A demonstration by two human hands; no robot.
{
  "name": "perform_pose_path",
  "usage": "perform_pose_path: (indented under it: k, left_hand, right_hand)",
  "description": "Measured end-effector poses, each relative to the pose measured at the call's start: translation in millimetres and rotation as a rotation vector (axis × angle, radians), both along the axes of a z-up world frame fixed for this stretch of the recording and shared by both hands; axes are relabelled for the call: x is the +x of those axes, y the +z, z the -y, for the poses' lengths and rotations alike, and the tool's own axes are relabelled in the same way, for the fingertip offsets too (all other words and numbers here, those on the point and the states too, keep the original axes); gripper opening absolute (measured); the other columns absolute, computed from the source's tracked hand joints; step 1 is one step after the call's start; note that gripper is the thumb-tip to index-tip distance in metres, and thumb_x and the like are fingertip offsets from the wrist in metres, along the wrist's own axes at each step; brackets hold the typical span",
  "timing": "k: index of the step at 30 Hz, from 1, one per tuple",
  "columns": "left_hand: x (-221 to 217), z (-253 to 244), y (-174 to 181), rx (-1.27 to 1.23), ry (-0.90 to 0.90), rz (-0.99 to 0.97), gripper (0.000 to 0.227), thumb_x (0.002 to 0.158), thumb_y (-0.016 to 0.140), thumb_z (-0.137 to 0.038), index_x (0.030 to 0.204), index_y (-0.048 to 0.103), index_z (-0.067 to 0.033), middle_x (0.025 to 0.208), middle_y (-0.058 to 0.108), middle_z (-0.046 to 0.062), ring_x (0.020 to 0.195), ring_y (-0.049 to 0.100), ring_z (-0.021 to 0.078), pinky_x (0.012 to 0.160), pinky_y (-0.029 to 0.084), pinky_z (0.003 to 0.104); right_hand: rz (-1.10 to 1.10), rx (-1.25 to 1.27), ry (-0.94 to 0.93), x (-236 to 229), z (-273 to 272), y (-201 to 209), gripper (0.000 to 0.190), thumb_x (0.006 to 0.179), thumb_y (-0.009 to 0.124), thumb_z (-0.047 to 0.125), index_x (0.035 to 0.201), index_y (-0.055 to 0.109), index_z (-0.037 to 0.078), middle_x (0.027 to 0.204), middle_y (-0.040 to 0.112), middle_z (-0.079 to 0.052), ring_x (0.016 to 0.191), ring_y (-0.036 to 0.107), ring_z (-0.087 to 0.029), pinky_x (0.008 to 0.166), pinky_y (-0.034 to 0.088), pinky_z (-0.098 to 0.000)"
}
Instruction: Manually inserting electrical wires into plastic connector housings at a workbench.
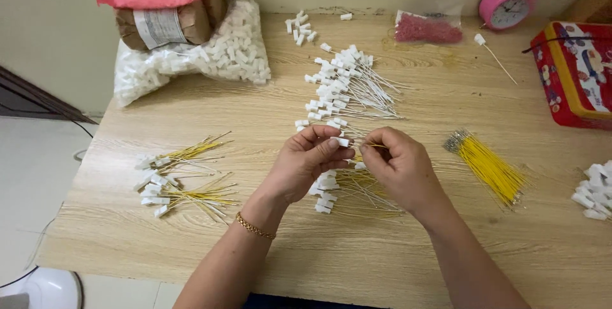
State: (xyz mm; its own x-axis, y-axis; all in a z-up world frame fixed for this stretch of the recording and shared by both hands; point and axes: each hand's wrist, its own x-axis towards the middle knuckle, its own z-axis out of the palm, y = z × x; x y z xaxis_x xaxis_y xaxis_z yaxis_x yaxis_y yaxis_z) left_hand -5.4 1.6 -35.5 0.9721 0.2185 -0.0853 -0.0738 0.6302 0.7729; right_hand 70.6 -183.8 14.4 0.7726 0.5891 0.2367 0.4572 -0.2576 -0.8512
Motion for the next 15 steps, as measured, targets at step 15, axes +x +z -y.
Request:
perform_pose_path:
  k: [15]
  left_hand:
    - [-10,14,-7,0.122,0.048,-0.050,0.018,0.094,0.072,-0.003,0.110,0.066,-0.0003,0.093,0.075,0.014,0.087,0.078,0.0283,0.079,0.067,0.040]
  right_hand:
    - [0.070,-0.046,0.036,-5,-1,-6,0.007,0.092,0.073,0.012,0.087,0.077,0.010,0.073,0.069,-0.012,0.072,0.069,-0.028,0.069,0.054,-0.0381]
